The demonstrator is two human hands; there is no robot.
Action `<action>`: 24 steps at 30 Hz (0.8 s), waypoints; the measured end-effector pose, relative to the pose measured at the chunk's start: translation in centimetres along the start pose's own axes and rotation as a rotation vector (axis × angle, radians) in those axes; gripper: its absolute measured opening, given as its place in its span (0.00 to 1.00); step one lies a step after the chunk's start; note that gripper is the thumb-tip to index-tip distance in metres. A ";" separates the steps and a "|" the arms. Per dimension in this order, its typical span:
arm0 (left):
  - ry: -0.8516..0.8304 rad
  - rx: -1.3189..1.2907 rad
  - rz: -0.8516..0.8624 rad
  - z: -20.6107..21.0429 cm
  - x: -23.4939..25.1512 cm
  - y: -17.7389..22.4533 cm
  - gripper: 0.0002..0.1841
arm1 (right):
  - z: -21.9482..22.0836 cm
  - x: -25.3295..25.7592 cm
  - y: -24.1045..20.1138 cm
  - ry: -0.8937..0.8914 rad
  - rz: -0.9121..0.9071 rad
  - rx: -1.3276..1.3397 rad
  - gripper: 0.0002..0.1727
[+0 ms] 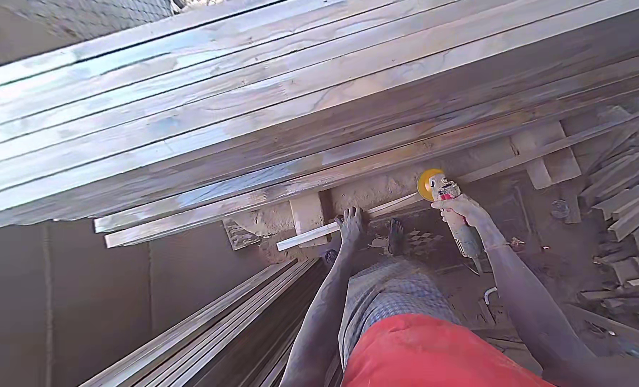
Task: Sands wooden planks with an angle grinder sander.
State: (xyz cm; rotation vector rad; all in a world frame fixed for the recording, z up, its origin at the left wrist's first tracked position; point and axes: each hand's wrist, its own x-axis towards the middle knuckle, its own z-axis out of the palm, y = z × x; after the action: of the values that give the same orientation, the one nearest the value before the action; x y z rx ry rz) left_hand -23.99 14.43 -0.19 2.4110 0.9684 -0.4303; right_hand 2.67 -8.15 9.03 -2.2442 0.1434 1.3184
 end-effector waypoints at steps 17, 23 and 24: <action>0.127 -0.525 -0.698 0.6 -23.7 -47.8 0.21 | 41.8 -10.2 -8.9 -0.305 -0.234 -0.570 0.46; 0.235 -1.154 -0.771 2.4 -20.9 -41.3 0.24 | 48.8 -12.4 -10.7 -0.278 -0.288 -0.516 0.41; 0.252 -1.237 -0.732 2.0 -19.6 -40.0 0.25 | 48.1 -12.0 -10.3 -0.262 -0.279 -0.475 0.42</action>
State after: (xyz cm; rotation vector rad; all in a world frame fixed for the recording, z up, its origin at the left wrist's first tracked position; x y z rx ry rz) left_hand -66.30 27.32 -6.13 0.9710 1.5800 0.2348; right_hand -37.62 22.24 4.56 -2.3170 -0.6141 1.5921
